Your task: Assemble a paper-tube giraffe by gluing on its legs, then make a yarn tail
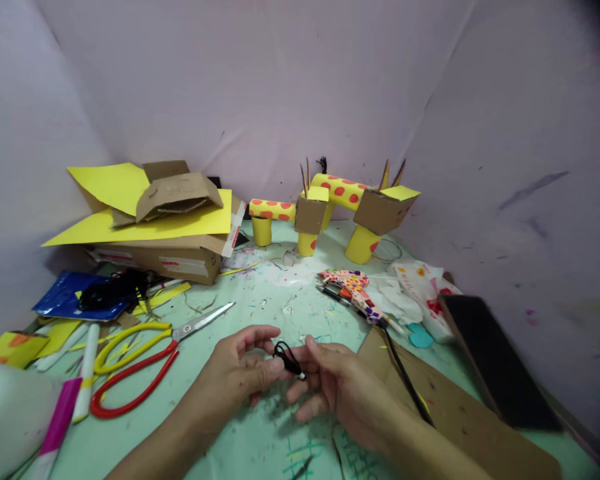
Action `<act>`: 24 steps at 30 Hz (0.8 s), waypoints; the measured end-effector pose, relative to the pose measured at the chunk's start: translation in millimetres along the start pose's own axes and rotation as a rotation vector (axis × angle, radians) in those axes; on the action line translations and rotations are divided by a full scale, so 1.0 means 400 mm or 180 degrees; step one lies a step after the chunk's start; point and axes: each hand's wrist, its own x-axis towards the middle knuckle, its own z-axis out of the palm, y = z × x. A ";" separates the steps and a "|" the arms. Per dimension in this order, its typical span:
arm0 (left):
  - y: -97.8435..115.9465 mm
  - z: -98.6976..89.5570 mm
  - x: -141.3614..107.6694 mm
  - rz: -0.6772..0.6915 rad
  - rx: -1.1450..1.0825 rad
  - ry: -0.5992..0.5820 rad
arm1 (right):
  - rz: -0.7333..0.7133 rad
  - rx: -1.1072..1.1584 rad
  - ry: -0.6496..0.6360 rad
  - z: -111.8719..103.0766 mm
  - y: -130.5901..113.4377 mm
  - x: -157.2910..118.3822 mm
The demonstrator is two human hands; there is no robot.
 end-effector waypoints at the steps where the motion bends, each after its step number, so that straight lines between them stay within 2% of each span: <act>1: -0.005 0.002 0.002 -0.0027 -0.0049 -0.0059 | 0.0039 -0.0031 -0.0067 0.000 0.001 -0.001; 8: 0.019 0.002 -0.003 0.0115 -0.0211 0.0102 | 0.0119 -0.0437 -0.0158 -0.005 0.003 -0.001; 15: 0.019 0.011 -0.014 0.0117 -0.0271 0.0067 | 0.0113 -0.0561 0.0067 -0.017 0.019 0.006; 18: 0.022 0.009 -0.015 0.0158 -0.0118 -0.0009 | 0.0097 -0.0700 -0.0062 -0.019 0.025 0.008; 21: 0.047 -0.016 -0.014 0.0327 0.0536 0.0114 | 0.0039 -0.0716 -0.0052 -0.018 0.020 0.009; 23: 0.073 -0.062 -0.019 0.0647 0.1500 0.0469 | -0.0028 -0.0563 0.0103 -0.017 0.009 0.007; 24: 0.086 -0.095 -0.024 0.0875 0.2141 0.0770 | -0.0081 -0.0472 0.0168 -0.017 0.001 0.005</act>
